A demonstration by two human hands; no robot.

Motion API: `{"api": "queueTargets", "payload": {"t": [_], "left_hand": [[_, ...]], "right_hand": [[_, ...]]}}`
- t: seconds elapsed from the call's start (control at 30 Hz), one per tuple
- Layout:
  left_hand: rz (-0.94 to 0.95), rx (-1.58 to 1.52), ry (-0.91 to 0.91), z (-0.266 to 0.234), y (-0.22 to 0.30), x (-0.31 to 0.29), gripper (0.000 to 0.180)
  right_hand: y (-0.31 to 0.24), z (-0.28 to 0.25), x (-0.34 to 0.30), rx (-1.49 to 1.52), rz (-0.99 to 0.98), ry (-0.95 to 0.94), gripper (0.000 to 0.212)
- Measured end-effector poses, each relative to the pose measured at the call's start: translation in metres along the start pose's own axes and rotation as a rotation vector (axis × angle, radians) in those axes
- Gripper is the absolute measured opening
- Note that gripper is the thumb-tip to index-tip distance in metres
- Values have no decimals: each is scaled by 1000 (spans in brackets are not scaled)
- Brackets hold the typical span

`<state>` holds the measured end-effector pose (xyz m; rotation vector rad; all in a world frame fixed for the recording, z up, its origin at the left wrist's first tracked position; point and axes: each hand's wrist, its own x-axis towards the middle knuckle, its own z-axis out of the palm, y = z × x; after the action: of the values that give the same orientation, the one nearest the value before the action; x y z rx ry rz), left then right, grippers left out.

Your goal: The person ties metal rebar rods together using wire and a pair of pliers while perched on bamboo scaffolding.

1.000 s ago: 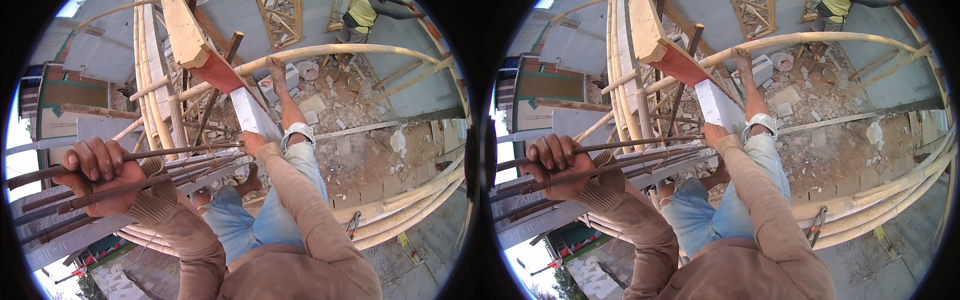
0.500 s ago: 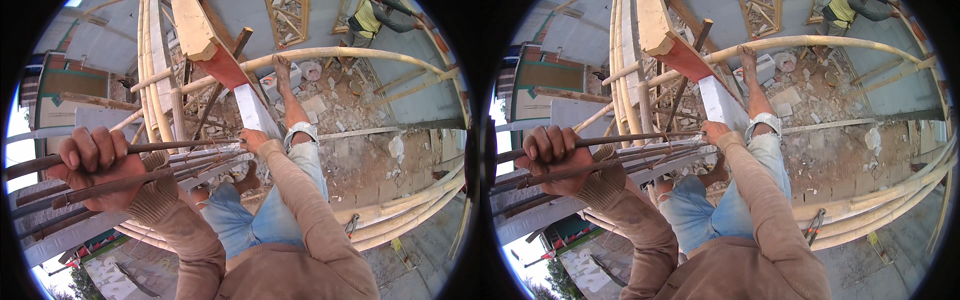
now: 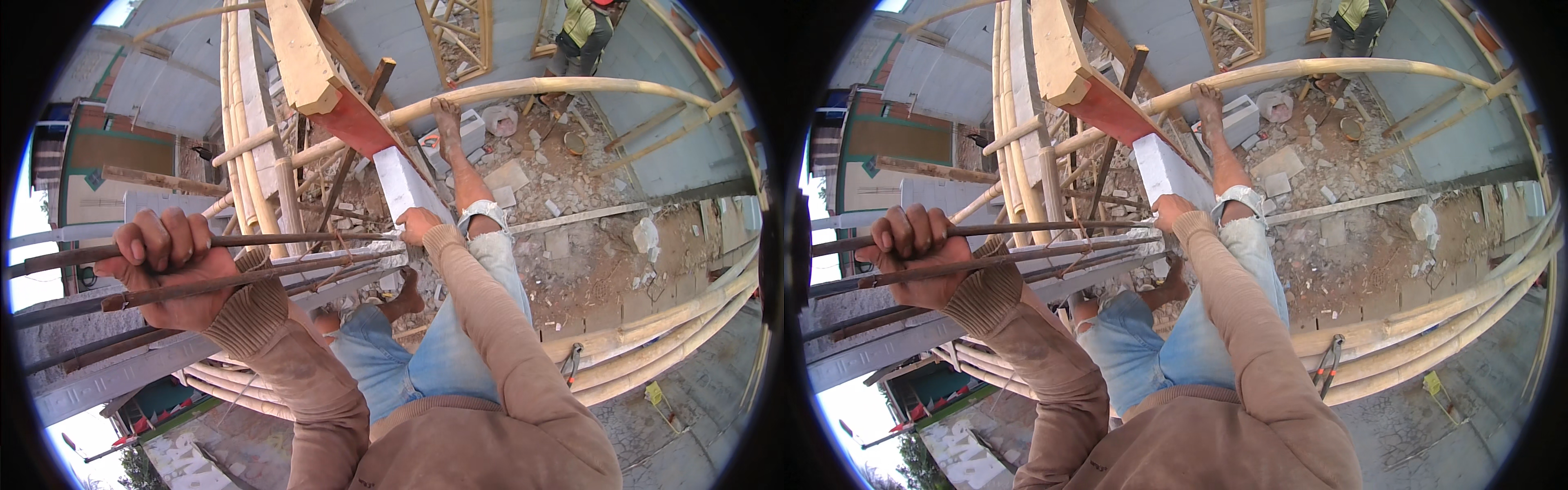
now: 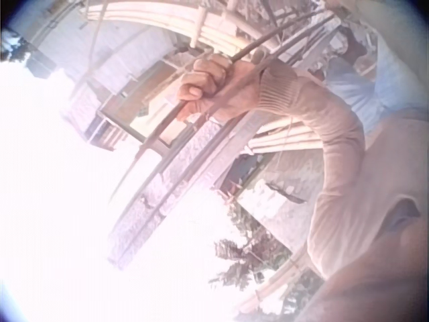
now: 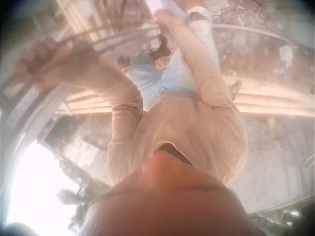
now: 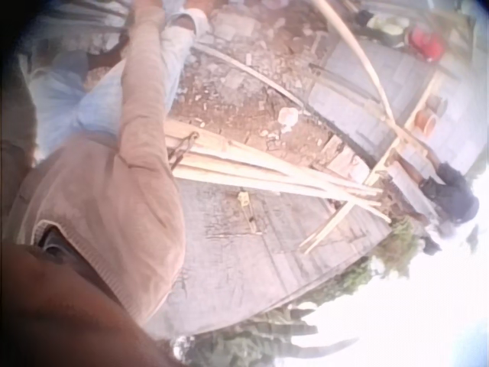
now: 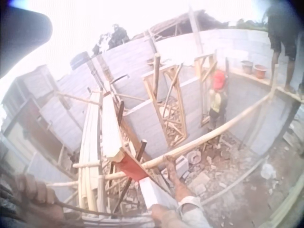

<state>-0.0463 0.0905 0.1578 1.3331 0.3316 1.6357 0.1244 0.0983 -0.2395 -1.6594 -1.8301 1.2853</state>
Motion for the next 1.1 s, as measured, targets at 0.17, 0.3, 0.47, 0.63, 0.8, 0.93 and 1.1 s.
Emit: {"api": "queueTargets", "payload": {"t": [0.17,0.3,0.47,0.63,0.8,0.93,1.1], "left_hand": [[-9,-20,-52,-8,2,-2,38],[-17,-8,-49,-11,1,-1,39],[-7,15,-30,-1,3,-3,36],[36,3,-66,0,-6,3,39],[54,36,-19,-3,-8,-3,46],[47,19,23,-4,-11,-6,49],[9,-4,-19,-10,-6,-2,48]], "right_hand": [[-10,-20,5,351,-83,-3,35],[-20,-1,3,316,-149,-52,37],[-31,19,-2,204,-198,-176,43],[-19,22,5,105,-171,-183,35],[-25,16,4,51,-121,-244,38],[-26,12,3,-15,-132,-209,38],[-33,12,4,-20,-138,-252,37]]}}
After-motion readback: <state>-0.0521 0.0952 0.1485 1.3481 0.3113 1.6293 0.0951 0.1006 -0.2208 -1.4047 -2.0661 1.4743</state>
